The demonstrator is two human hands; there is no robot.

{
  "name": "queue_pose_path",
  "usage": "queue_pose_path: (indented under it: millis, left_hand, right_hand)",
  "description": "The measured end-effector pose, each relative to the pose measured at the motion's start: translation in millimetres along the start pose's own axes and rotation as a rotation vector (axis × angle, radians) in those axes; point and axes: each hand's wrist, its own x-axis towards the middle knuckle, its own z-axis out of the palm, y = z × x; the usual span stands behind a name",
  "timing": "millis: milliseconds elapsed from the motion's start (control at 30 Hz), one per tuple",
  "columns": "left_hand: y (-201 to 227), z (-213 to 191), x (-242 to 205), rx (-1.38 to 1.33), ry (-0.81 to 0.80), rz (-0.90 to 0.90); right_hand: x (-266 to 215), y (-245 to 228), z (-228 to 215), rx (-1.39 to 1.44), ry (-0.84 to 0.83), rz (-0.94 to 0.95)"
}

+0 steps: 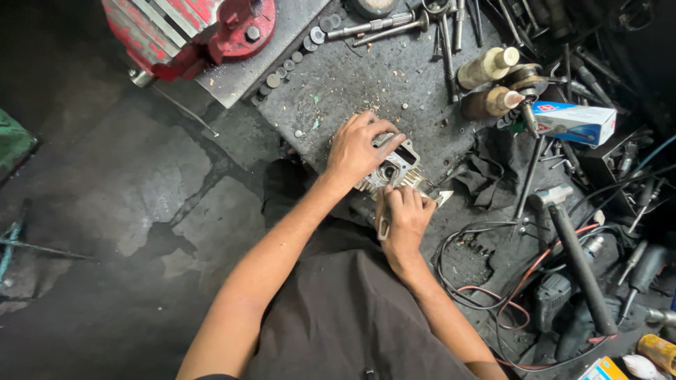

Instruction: The person uses a small brush to scrub the interior and exterior surfaces of a metallic engine casing on a cluttered workbench. They rotate the part to access different areas and continue brushing until the end of the clip.

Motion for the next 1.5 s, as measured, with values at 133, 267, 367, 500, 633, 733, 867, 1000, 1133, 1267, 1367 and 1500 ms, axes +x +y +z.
queue_pose_path:
  millis: [133,267,367,500,633,733,867,1000,1133,1267,1367,1500]
  left_hand:
    - [-2,1,-3,-0.014,0.006,0.006]
    - [0,-1,-1,-0.003,-0.005,-0.002]
    - [0,0,-1,-0.022,-0.002,0.003]
    - [-2,1,-1,-0.022,0.007,0.019]
    - [-1,-2,-2,-0.013,0.013,0.032]
    - [1,-1,0,-0.011,0.004,0.015]
    - [-1,0,-1,-0.009,0.002,0.022]
    - [-1,0,-2,-0.003,0.006,0.017]
    - [-1,1,0,-0.006,0.002,0.011]
    - [-3,3,-1,-0.012,0.004,0.003]
    - [-3,2,-2,-0.011,0.004,0.014]
    - [-2,1,-2,-0.010,0.012,0.017]
  right_hand:
    - [-2,0,0,0.008,-0.024,0.056]
    - [1,-4,-4,0.027,-0.033,0.039]
    - [4,-5,-6,0.039,-0.006,0.036]
    - [6,-3,-4,0.023,-0.015,0.048]
    - [3,-4,-6,0.009,-0.048,0.071]
    - [3,-2,-4,-0.003,-0.002,0.032]
    - [1,2,1,0.023,-0.007,0.031]
    - [-2,0,-3,-0.042,-0.014,0.002]
    - [2,-1,-3,-0.005,0.016,0.016]
    - [4,2,0,0.028,0.051,0.011]
    - [3,3,-4,0.074,-0.015,0.048]
    - [7,6,-6,0.131,0.031,0.094]
